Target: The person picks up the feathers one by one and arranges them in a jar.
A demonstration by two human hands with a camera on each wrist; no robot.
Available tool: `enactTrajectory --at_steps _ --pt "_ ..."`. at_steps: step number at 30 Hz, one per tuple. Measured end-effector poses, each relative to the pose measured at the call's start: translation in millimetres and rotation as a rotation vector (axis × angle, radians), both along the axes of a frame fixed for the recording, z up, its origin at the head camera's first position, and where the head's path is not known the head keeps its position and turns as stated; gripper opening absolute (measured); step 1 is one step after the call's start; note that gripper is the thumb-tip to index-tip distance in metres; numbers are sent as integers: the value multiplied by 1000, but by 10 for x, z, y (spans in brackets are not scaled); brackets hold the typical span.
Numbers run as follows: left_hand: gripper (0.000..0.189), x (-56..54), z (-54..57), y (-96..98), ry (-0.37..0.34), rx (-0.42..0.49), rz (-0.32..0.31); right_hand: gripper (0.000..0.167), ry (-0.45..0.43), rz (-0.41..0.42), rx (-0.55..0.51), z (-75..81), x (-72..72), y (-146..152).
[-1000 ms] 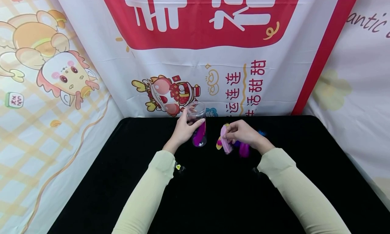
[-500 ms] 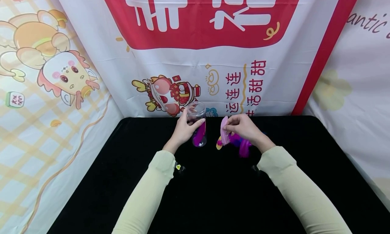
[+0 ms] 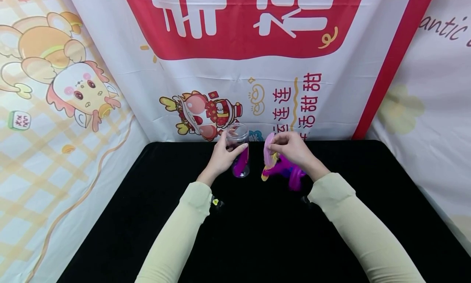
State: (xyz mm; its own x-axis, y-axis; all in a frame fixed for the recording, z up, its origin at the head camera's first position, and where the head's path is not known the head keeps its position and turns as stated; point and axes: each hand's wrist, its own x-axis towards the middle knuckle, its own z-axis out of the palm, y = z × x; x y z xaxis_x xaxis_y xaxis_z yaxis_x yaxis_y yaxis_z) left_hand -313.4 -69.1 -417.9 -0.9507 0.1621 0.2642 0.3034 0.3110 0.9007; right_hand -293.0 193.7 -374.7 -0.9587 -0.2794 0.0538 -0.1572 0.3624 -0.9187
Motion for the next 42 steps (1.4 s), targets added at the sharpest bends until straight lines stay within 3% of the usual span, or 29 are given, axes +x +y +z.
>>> enactTrajectory --at_steps 31,42 --pt "73 -19 -18 -21 -8 -21 2 23 48 32 -90 167 -6 -101" --pt "72 -22 -33 -8 3 -23 7 23 128 18 -129 260 -39 -186"
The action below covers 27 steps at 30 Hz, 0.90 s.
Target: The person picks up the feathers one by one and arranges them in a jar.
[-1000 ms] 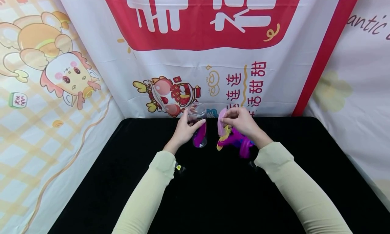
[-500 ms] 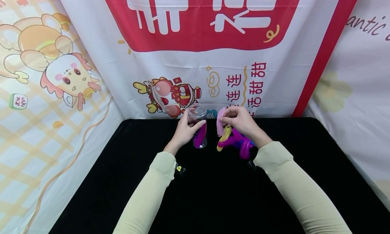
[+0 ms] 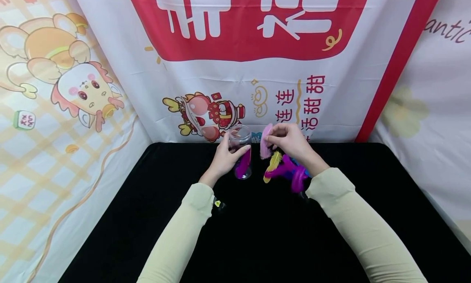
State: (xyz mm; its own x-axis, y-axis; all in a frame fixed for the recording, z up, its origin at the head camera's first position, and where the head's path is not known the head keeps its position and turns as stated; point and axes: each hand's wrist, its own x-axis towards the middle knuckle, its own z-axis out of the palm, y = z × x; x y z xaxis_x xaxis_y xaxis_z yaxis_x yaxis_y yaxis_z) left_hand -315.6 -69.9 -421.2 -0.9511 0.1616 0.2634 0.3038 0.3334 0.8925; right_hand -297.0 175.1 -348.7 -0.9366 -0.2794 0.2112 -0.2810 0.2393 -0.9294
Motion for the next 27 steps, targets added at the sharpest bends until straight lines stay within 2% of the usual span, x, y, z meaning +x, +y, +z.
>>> enactTrajectory --at_steps 11,27 --pt "72 -1 20 7 4 -4 -3 23 28 -96 -70 157 23 -58" --pt "72 3 11 -8 -17 17 -15 22 128 -153 -137 273 -21 -115"
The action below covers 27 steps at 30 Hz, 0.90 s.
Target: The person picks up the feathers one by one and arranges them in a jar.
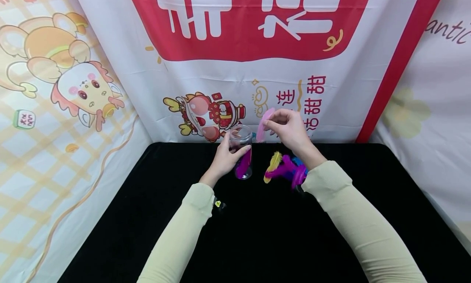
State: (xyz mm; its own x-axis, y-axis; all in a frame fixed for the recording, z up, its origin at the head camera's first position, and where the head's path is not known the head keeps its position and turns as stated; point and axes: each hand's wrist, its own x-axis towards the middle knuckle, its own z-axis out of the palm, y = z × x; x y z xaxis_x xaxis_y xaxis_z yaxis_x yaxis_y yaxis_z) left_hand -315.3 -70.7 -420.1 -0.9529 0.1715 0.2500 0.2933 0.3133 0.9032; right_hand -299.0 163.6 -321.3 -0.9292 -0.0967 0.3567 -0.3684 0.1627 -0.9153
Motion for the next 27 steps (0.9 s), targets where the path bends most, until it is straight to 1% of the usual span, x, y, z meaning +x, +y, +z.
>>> enactTrajectory --at_steps 3,9,14,27 --pt "72 -9 -3 -4 0 -3 4 24 32 -2 -8 37 -3 -25" --pt "71 -20 -10 -4 -8 -7 12 25 92 -1 -70 89 -9 -112" --pt "70 -25 -18 4 -10 -9 13 23 108 18 -127 92 -27 -173" --pt "77 -39 -10 -3 -16 -19 0 21 126 14 -181 80 -56 -258"
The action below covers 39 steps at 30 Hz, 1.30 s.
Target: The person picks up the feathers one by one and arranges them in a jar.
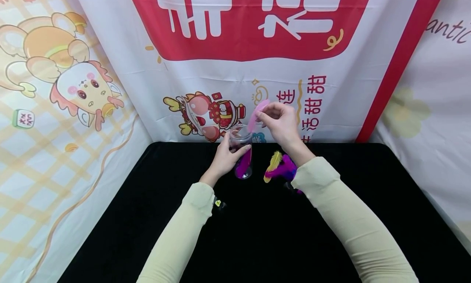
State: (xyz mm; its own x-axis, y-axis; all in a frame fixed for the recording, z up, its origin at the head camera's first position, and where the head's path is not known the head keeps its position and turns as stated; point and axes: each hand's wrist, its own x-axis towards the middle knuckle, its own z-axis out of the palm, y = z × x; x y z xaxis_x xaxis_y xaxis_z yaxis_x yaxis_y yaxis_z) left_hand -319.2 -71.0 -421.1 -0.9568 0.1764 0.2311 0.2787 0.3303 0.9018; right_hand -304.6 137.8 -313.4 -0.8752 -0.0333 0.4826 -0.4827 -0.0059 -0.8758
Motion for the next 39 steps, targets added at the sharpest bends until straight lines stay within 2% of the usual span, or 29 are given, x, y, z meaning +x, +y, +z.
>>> enactTrajectory --at_steps 7,14,18,21,28,39 --pt "76 21 9 9 0 3 1 21 18 0 8 -32 5 -29" --pt "72 19 7 8 4 5 1 20 17 -16 20 141 186 -95" --pt "74 16 11 5 4 2 2 20 -14 -38 59 161 220 -109" --pt "74 14 11 6 2 3 3 21 -39 -51 95 107 195 -101" --pt "76 24 2 7 3 2 5 21 -41 -36 113 -144 11 -49" --pt "74 29 2 9 11 10 1 20 -32 -24 203 -220 -21 -54"
